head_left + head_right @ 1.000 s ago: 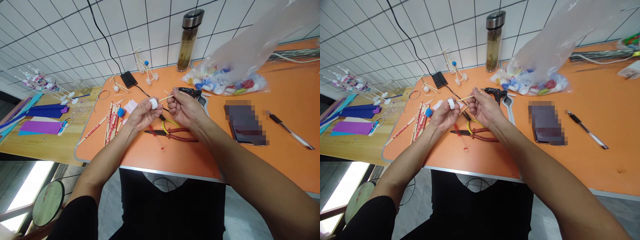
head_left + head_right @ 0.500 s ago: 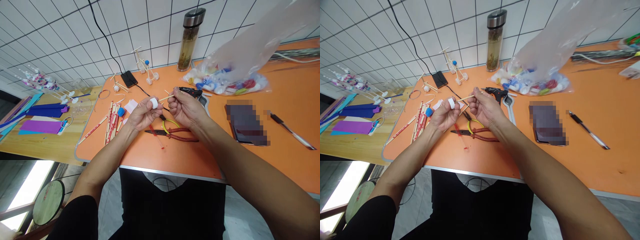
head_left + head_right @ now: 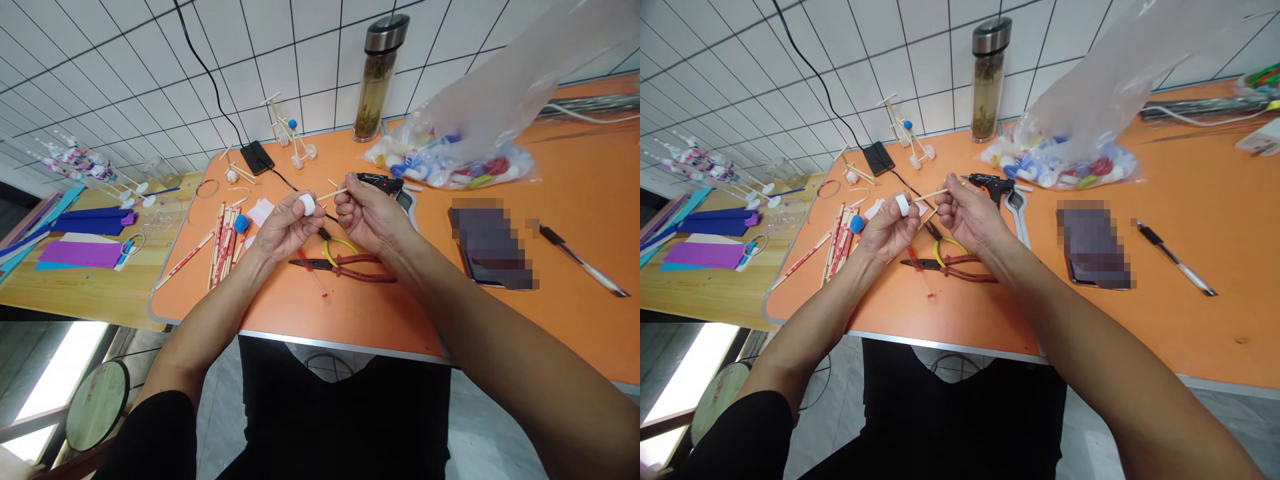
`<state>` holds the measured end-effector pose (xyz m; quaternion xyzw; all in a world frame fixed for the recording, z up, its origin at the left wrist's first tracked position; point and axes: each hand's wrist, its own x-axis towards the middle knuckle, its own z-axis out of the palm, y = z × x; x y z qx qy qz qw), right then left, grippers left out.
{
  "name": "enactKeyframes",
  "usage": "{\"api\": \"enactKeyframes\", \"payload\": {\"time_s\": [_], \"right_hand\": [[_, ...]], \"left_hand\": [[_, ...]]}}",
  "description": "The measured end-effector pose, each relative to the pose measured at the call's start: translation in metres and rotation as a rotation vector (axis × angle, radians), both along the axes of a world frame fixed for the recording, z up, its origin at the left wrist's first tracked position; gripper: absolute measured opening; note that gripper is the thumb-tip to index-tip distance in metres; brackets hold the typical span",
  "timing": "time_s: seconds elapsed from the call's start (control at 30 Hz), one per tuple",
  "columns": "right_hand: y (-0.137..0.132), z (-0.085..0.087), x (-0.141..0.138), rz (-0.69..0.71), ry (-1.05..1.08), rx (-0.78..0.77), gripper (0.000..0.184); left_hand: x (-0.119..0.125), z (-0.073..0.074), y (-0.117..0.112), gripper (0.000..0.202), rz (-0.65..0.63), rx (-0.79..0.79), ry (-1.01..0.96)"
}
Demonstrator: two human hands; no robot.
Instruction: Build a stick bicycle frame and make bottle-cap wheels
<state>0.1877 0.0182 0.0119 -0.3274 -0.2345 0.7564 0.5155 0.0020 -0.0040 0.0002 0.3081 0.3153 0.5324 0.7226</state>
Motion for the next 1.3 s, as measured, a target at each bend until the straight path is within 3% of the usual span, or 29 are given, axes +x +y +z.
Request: {"api": "enactKeyframes", "payload": {"time_s": [0.2,0.4,0.73,1.07,1.3], "right_hand": [[0.003,-0.003,0.003,0.015,0.045,0.004,0.039],[0.0,-0.003,0.002,0.044,0.069,0.016,0.022],[0.005,-0.008,0.006,-0.012,0.051,0.044,0.02],[0.007,-0.009,0.006,-0.007,0.018,0.037,0.025],[0.003,-0.004,0.005,-0.015,0.016,0.033,0.027]], "left_hand": [[-0.003,-0.005,0.003,0.005,-0.04,0.058,0.023],[-0.005,-0.007,0.006,0.014,-0.045,0.1,0.078],[-0.011,-0.008,0.016,0.043,-0.062,0.035,0.122],[-0.005,0.0,0.01,0.039,-0.088,0.02,0.132],[-0.005,-0.001,0.01,0.016,-0.058,0.063,0.154]]}}
